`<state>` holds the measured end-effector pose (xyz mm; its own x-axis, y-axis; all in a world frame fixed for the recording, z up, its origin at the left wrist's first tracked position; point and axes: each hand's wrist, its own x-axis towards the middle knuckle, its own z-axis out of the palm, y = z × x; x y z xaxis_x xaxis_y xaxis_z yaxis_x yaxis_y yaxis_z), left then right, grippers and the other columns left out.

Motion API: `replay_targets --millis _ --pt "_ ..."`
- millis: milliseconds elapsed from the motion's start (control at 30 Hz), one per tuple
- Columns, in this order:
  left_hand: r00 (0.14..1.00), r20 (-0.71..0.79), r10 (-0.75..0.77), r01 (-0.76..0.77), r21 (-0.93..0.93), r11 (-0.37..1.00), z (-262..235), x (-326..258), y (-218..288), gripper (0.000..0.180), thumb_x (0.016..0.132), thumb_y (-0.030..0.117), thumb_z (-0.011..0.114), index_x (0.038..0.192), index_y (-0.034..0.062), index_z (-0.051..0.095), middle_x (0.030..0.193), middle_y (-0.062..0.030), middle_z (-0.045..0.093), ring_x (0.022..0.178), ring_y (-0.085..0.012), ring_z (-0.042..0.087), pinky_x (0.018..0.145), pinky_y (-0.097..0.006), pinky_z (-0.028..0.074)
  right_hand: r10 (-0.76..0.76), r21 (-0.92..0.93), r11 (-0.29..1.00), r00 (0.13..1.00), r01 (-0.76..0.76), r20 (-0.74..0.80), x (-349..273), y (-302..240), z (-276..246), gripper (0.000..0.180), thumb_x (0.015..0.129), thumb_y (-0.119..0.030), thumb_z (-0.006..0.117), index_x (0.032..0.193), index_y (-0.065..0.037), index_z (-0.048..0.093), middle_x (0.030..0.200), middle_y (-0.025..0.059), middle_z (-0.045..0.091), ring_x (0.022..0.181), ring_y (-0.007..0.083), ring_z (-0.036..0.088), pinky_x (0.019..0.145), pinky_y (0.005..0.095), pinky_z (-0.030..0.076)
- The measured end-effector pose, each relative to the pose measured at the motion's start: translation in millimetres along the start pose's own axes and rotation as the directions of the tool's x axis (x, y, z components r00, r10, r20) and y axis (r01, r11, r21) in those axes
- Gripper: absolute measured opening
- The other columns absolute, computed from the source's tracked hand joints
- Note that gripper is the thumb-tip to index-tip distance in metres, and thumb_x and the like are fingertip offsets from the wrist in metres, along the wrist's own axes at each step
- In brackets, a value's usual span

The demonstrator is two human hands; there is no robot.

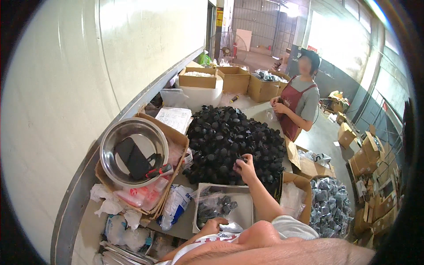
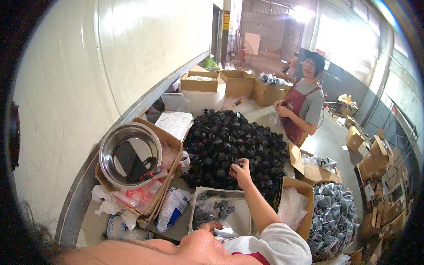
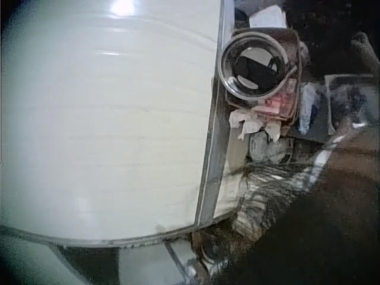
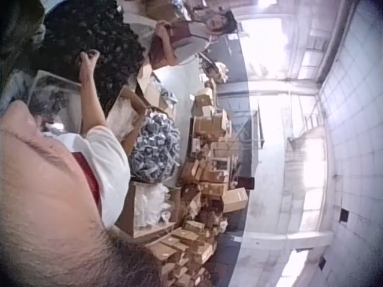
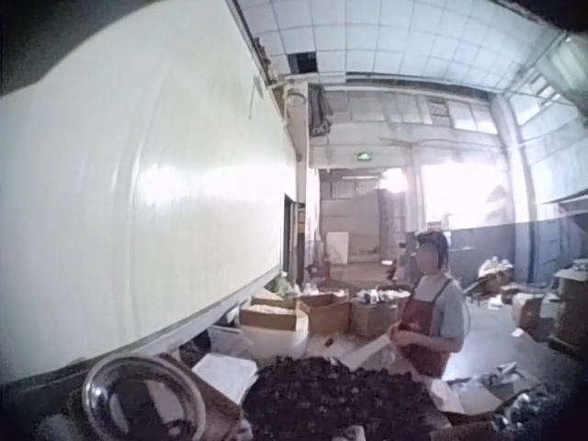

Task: The recorder is shown placing black plastic components into small clear plastic bags at a workstation.

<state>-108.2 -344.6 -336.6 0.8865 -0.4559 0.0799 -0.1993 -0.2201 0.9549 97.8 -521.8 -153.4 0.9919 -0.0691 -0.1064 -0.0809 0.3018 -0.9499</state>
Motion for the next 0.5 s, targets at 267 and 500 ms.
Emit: replay_targets --millis 267,500 --pt "0.968 0.028 -0.248 0.243 0.105 0.964 -19 17 75 0.039 0.073 0.006 0.058 0.111 0.0049 0.066 0.108 -0.0185 0.065 0.096 -0.0298 0.065 0.086 -0.034 0.050 0.212 -0.586 0.723 0.689 0.367 0.693 -151 -2 -52 0.042 0.074 -0.017 0.076 0.110 -0.008 0.057 0.112 0.0136 0.056 0.096 0.0254 0.057 0.086 0.0342 0.046" --pt "0.982 0.075 -0.172 0.177 -0.057 0.983 -11 20 75 0.045 0.070 0.012 0.068 0.113 0.0034 0.064 0.106 -0.0146 0.068 0.097 -0.0228 0.065 0.084 -0.032 0.049 0.192 -0.741 0.592 0.838 0.317 0.511 -204 -30 -51 0.061 0.076 -0.015 0.075 0.126 -0.005 0.042 0.111 0.0223 0.060 0.103 0.0344 0.059 0.087 0.0401 0.046"
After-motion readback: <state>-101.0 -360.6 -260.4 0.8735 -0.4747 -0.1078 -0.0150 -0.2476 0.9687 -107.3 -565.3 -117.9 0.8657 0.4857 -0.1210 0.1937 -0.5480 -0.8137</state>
